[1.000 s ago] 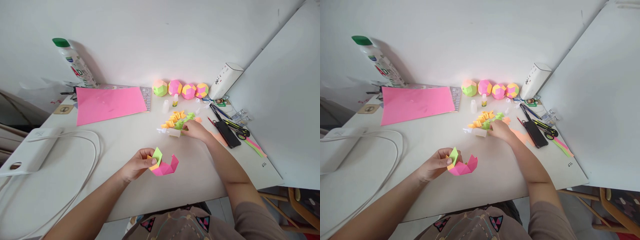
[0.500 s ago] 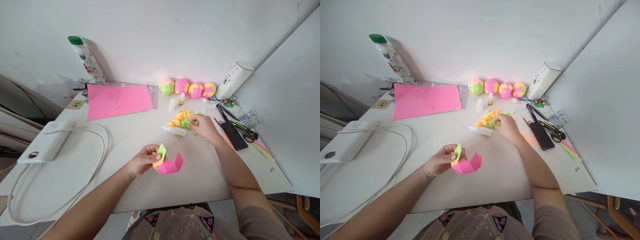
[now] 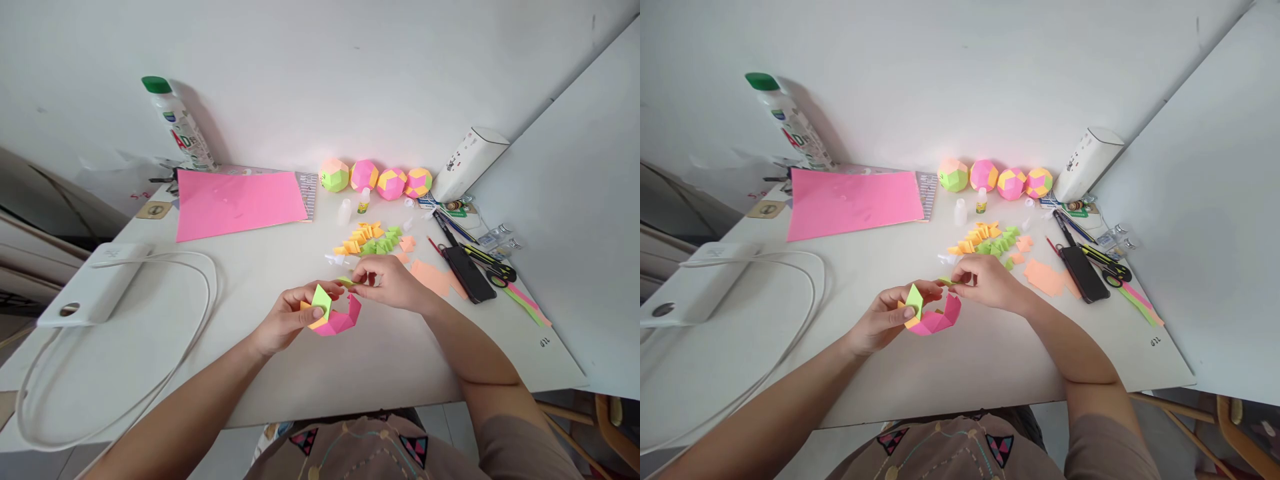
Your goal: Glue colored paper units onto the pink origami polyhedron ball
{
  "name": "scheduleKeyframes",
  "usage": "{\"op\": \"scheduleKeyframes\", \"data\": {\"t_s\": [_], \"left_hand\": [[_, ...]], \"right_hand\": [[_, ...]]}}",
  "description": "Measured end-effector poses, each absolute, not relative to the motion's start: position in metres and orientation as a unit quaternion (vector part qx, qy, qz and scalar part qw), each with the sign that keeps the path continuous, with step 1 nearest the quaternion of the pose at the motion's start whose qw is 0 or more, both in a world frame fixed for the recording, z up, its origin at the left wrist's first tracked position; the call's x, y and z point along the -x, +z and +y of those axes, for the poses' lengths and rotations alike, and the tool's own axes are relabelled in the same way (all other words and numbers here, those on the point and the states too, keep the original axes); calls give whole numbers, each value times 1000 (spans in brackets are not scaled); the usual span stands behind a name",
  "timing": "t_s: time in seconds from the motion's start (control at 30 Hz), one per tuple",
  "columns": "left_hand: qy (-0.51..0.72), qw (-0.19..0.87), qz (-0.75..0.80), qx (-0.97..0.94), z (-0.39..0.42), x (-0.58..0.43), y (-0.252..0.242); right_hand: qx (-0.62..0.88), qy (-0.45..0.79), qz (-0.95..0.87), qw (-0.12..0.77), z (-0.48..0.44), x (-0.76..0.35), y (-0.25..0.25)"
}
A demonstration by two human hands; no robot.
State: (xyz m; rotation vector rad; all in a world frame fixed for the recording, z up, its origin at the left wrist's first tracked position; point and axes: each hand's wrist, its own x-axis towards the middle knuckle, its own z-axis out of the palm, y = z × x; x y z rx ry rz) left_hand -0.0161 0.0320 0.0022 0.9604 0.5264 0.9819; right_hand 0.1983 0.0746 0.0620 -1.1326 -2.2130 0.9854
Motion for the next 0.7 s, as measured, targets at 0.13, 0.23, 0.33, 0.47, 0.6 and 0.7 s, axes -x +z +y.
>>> {"op": "scheduleKeyframes", "data": {"t_s": [0.13,0.23,0.33,0.47,0.6,0.7], "left_hand": [[448,733,256,-443,31,15,3],[450,728,261,-447,31,15,2],[446,729,271,-444,31,15,2],[443,727,282,-442,31,15,3],[433,727,270,-460,30,14,4],[422,725,265,-476,30,13,3]], "right_hand": [[393,312,-829,246,77,-197,52],[382,336,-829,231,77,-195,49],[392,379,-812,208,78,-195,48],[384,400,-818,154,84,-203,51],[457,293,-823,168,100,-214,46],[495,163,-844,130,110,-216,31]]}}
